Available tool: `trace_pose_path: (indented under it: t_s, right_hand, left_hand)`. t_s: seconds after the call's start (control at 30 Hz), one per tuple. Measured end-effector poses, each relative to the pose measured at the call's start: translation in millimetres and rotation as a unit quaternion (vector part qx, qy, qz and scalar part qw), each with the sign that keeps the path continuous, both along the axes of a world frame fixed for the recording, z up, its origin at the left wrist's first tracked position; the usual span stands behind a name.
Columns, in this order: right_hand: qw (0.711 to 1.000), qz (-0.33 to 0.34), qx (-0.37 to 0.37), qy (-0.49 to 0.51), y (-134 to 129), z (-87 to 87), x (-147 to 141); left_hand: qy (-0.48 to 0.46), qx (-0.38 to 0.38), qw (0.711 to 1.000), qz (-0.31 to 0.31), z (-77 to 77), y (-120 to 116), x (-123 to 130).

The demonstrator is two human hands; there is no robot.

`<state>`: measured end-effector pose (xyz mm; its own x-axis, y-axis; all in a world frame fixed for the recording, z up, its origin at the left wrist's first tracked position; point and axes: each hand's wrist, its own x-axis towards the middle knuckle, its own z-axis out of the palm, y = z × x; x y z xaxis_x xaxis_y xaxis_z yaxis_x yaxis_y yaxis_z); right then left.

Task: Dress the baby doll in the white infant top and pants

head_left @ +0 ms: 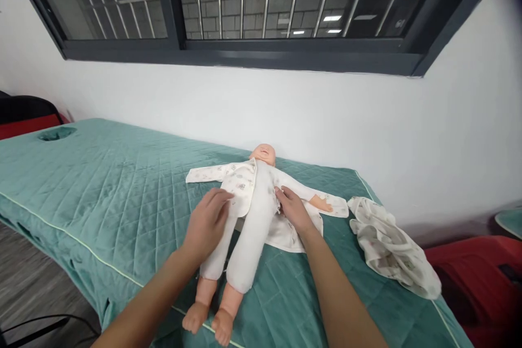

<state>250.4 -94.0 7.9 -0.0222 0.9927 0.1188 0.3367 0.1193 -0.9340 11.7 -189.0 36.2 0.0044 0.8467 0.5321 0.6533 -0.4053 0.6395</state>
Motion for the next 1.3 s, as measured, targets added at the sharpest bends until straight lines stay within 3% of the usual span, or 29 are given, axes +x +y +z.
trace_pose_path:
  t_s: [0.07,0.2,0.3,0.4,0.63,0.73,0.83,0.93,1.03,1.17,1.3]
  right_hand:
    - [1.0,0.0,-0.001,-0.002,0,0.3,0]
    - [1.0,0.0,0.001,-0.007,1,0.0,0]
    - [1.0,-0.003,0.001,-0.012,2,-1.2,0]
    - [1.0,-0.007,0.003,-0.015,3,-3.4,0]
    - [1.0,0.006,0.015,-0.024,5,-6.6,1]
    - [1.0,0.006,0.012,-0.018,4,-6.9,1]
    - [1.0,0.004,0.009,-0.017,5,-7.8,1]
    - [1.0,0.001,0.018,-0.02,6,-8.5,0]
    - [0.999,-0.018,0.03,-0.029,5,-8.5,0]
    - [0.998,-0.037,0.04,-0.038,3,-7.4,-1]
    - [0.998,-0.04,0.042,-0.035,2,-6.7,-3]
  left_hand:
    - [-0.03,-0.016,0.998,0.05,-23.2,-5,-19]
    - [-0.142,-0.156,0.977,0.008,-46.5,-2,-39]
    - [-0.187,-0.203,0.961,-0.007,-45.4,1,-37]
    - [-0.192,-0.202,0.96,0.018,-41.5,-3,-34]
    - [-0.216,-0.184,0.959,0.008,-39.1,-9,-43]
    - [-0.252,-0.149,0.954,0.056,-26.9,12,-39]
    - [-0.216,-0.152,0.962,0.065,-2.8,46,-21]
    - [-0.106,-0.157,0.982,0.006,24.2,82,8]
    - [0.07,-0.147,0.985,-0.063,43.0,110,36]
    - [0.265,-0.141,0.953,-0.035,55.3,128,58]
    - [0.293,-0.134,0.946,-0.025,66.3,132,85]
